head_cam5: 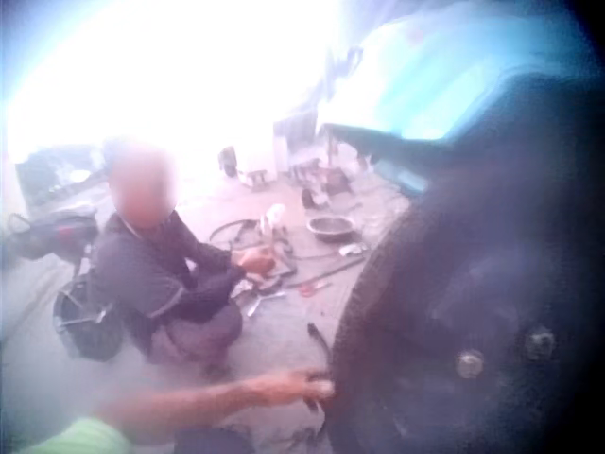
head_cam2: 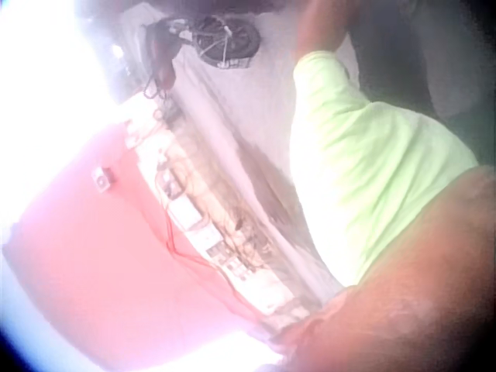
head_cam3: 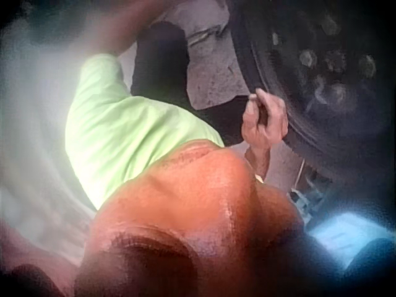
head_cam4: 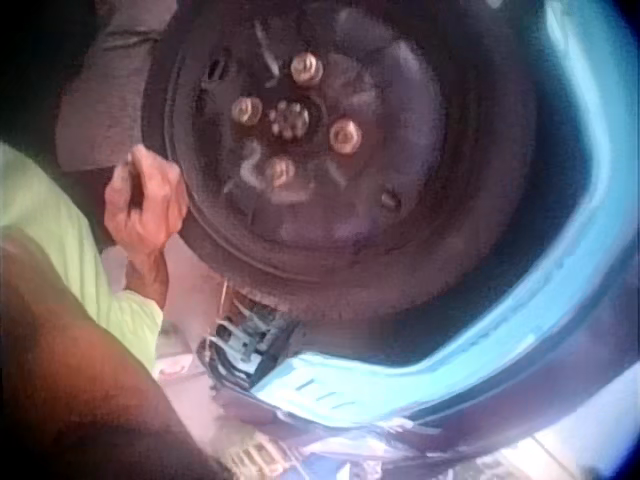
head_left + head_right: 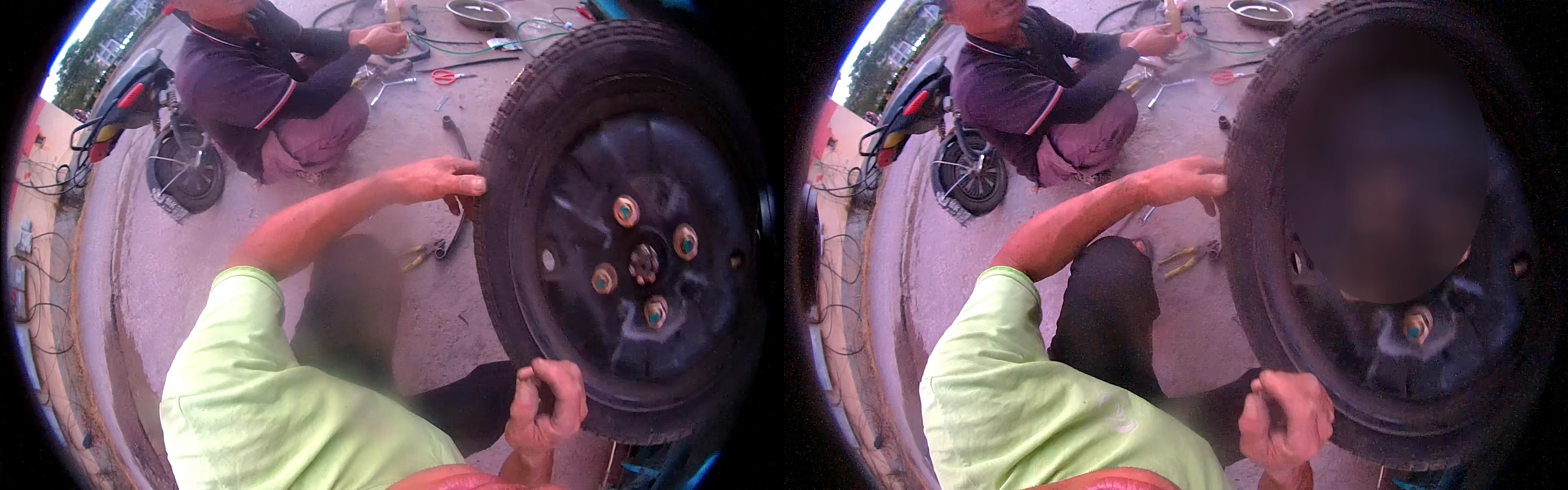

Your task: The person removes a wheel from a vehicle, cleans the axle and brake area, and then reattaches the wheel by hand and using a hammer to secure the lug nuts.

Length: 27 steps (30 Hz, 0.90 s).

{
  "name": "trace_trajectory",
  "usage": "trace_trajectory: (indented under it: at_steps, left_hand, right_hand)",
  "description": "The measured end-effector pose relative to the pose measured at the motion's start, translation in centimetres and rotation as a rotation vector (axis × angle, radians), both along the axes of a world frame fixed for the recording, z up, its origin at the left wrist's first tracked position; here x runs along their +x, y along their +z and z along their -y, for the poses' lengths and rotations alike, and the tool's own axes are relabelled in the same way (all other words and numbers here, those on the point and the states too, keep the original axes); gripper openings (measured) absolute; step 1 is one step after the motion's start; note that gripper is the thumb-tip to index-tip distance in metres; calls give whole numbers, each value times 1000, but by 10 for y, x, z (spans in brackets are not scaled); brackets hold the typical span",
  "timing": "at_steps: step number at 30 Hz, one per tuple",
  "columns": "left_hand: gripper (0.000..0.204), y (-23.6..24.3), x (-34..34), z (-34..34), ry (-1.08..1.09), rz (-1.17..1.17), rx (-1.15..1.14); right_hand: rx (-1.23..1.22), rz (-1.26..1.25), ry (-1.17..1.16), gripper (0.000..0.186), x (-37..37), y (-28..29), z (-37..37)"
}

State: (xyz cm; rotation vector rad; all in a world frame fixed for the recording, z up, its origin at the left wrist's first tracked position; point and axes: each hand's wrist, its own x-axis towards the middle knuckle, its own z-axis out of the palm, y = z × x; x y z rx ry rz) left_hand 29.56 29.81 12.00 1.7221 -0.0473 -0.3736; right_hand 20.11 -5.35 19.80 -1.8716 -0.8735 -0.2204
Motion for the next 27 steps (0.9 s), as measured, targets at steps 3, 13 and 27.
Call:
trace_trajectory:
  at_steps: [3,13,27]
  left_hand:
    - [59,-60,15,-32,-51,-104,-235]
    - [53,-280,68,-129,255,-286,53]
    - [38,-357,107,-262,450,-58,68]
  right_hand:
    - [-12,-24,-58,17,6,-7,-16]
    - [-4,-59,-573,20,-16,-20,-59]
    - [-264,103,-1107,39,6,-42,-112]
